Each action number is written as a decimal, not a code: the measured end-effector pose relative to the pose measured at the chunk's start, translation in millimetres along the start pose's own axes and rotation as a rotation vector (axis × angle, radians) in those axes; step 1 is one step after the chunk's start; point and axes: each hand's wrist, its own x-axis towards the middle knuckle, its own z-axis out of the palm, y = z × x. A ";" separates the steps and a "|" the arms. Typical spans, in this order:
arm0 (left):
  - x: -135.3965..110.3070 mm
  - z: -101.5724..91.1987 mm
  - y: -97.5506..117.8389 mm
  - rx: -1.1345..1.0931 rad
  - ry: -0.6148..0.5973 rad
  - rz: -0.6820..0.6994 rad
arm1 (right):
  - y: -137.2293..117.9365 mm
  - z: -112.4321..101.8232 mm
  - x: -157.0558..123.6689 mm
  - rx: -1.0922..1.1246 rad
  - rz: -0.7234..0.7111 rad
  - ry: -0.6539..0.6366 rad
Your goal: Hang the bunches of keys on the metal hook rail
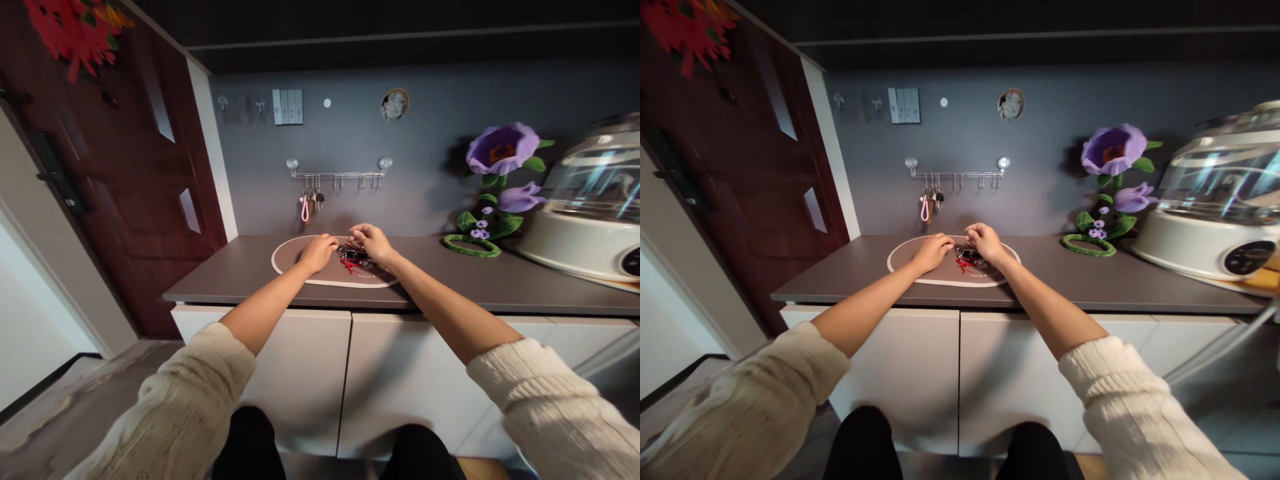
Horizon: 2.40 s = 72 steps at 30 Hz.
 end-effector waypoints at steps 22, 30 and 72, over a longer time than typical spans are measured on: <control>7.7 6.0 1.3 0.055 -0.162 0.144 | -10.1 -4.6 -24.9 -0.696 -0.115 -0.037; 5.6 4.6 -2.4 -0.082 -0.118 0.029 | -7.6 -3.4 -24.5 -0.672 -0.152 -0.056; 2.6 -4.9 9.2 -0.984 -0.021 -0.338 | -10.7 -0.2 -25.0 -0.195 -0.141 -0.141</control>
